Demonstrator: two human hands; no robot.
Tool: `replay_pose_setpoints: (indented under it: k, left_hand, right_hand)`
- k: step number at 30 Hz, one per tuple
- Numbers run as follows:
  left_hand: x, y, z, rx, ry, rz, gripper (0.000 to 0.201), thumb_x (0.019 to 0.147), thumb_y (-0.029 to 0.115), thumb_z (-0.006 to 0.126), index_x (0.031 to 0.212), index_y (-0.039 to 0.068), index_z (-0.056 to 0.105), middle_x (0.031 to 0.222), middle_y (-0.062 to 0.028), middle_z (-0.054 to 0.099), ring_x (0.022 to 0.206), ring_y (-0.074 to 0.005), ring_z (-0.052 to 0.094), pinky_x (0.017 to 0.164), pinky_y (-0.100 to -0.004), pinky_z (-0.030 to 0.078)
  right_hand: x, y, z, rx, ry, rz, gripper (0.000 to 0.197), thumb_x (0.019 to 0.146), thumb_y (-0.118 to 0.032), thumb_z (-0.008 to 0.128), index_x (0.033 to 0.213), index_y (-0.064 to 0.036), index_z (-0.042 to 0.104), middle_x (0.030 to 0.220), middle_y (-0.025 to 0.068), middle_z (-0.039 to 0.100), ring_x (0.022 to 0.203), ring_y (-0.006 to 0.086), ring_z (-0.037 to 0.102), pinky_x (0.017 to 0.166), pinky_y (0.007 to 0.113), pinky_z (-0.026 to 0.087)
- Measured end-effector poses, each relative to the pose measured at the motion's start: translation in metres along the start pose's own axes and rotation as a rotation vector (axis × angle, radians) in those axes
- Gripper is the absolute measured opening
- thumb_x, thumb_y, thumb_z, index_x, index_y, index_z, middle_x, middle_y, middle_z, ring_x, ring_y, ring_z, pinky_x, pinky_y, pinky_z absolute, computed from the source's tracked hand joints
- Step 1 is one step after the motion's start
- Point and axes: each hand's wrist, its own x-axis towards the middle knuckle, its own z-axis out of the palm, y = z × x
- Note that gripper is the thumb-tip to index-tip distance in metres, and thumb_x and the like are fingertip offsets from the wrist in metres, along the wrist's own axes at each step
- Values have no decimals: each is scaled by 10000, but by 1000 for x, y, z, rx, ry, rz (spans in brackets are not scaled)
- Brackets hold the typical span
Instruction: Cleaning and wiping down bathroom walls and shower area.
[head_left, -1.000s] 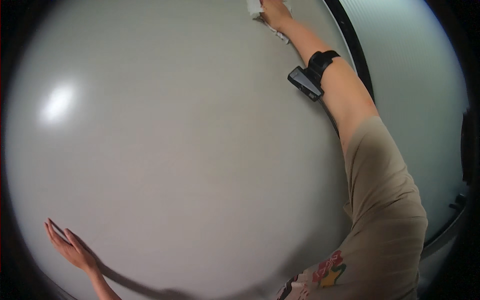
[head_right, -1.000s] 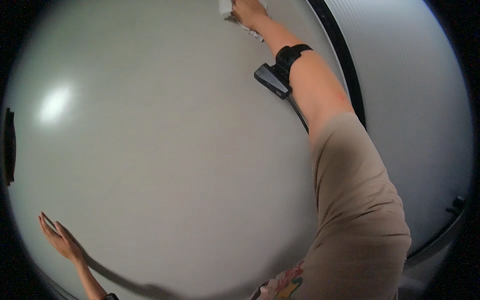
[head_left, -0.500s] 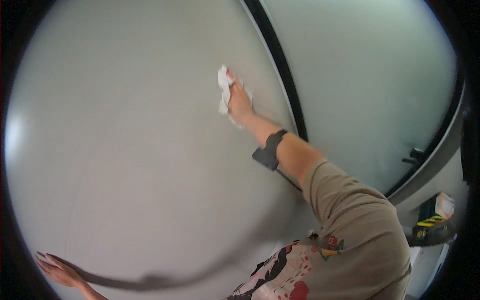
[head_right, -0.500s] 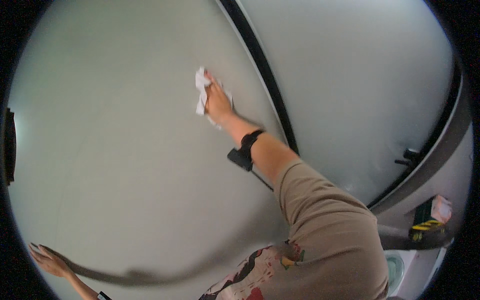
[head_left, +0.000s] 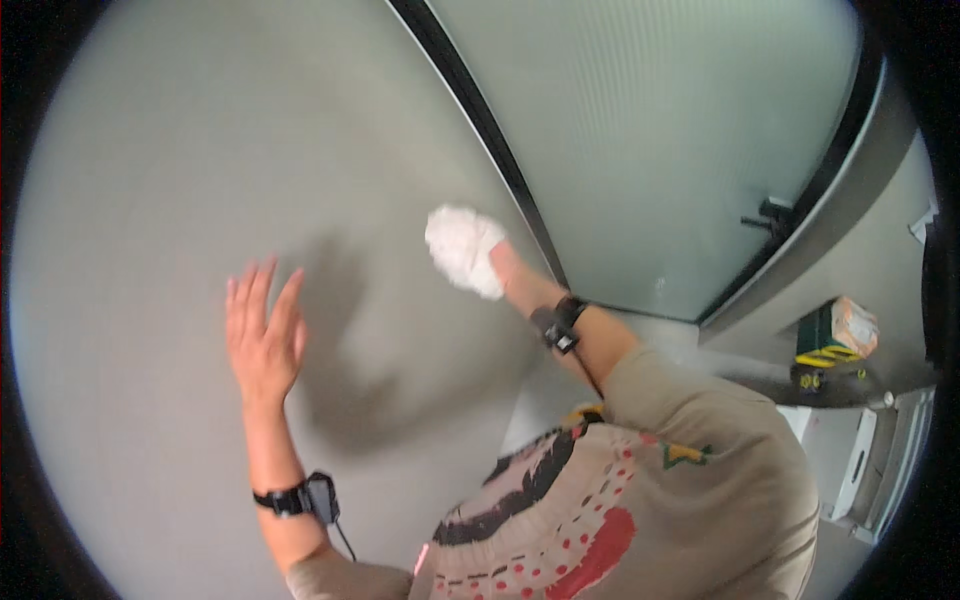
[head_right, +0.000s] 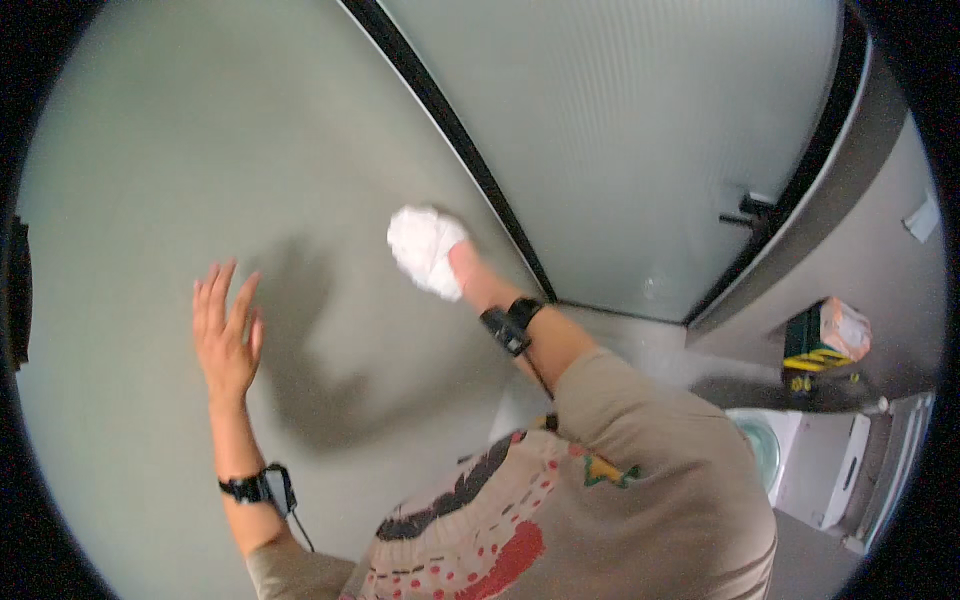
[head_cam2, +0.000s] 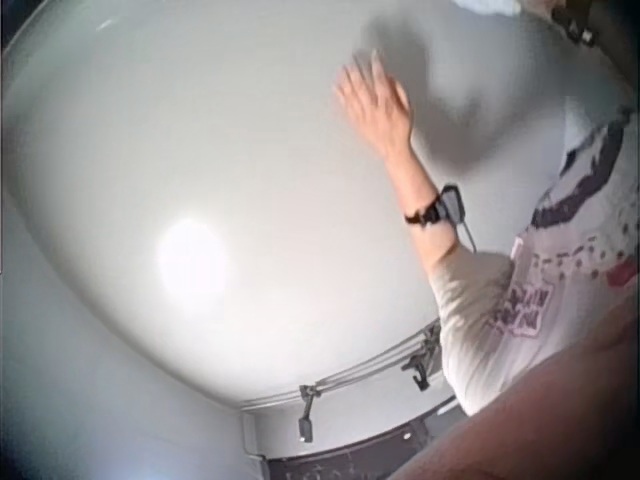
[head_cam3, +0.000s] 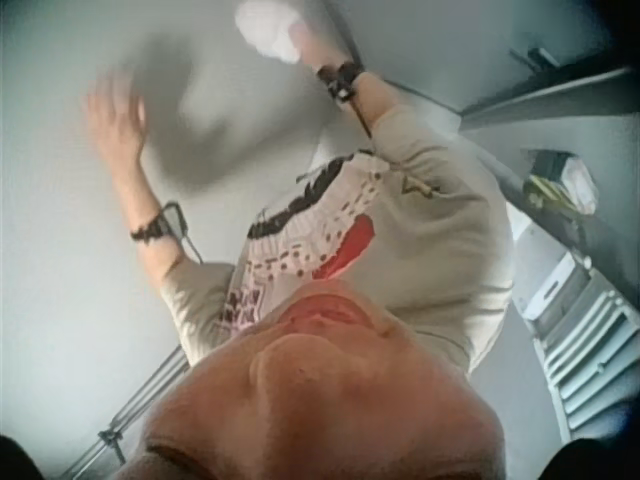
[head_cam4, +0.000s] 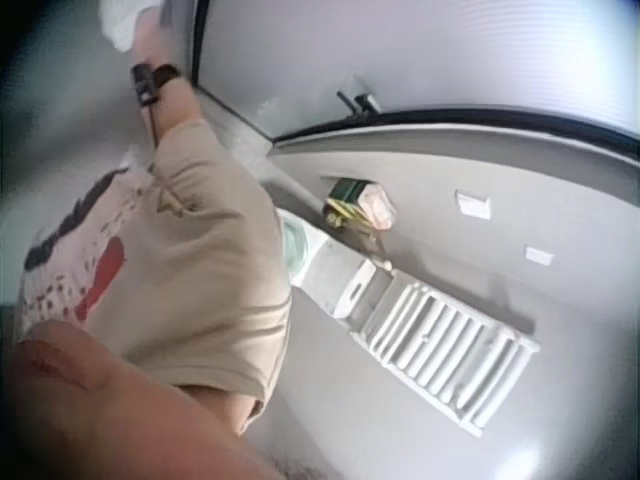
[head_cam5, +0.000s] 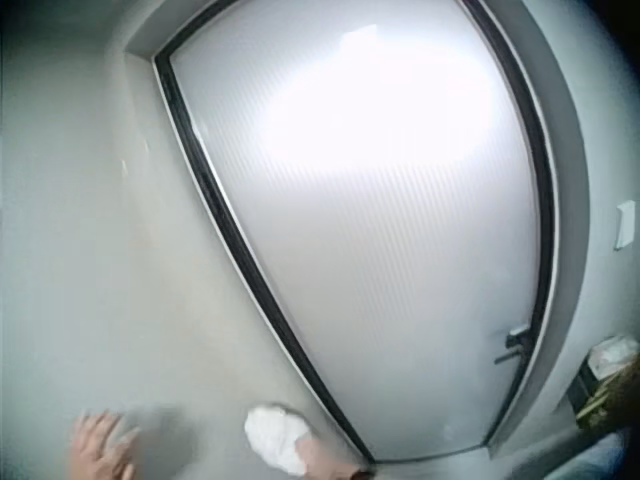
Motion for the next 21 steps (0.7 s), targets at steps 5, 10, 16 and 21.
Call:
replay_pose_setpoints:
  k: [5, 10, 16, 21]
  left_hand:
    - [4, -3, 9, -261, 33, 9, 406, 921, 158, 637, 1327, 164, 627, 1455, -96, 525, 1371, -324, 462, 1166, -495, 340]
    - [-10, -7, 29, -663, -78, -146, 363, 997, 250, 586, 1341, 137, 609, 1417, -109, 549, 1307, -325, 507, 1078, -437, 420]
    - [-34, -1, 71, -973, -113, -183, 338, 1028, 296, 556, 1287, 99, 650, 1259, -156, 656, 1212, -296, 593, 1025, -387, 455]
    - [-37, 33, 108, -1338, -289, -333, 379, 1043, 333, 542, 1296, 72, 650, 1202, -130, 694, 1095, -218, 658, 950, -341, 496]
  right_hand:
    - [-50, -10, 71, -391, 53, -374, 442, 1023, -325, 446, 1393, -92, 508, 1434, 117, 538, 1285, 310, 547, 1084, 456, 468]
    - [-75, 7, 82, -450, 20, -393, 490, 1065, -367, 352, 1472, -103, 425, 1477, 87, 506, 1299, 290, 535, 1109, 448, 446]
    - [-100, 43, 125, -501, 235, -344, 426, 1060, -277, 395, 1417, -69, 494, 1410, 118, 567, 1263, 313, 563, 1055, 483, 479]
    - [-117, 41, 127, -623, 179, -392, 464, 1052, -359, 362, 1355, -78, 573, 1356, 120, 621, 1238, 335, 584, 1083, 505, 437]
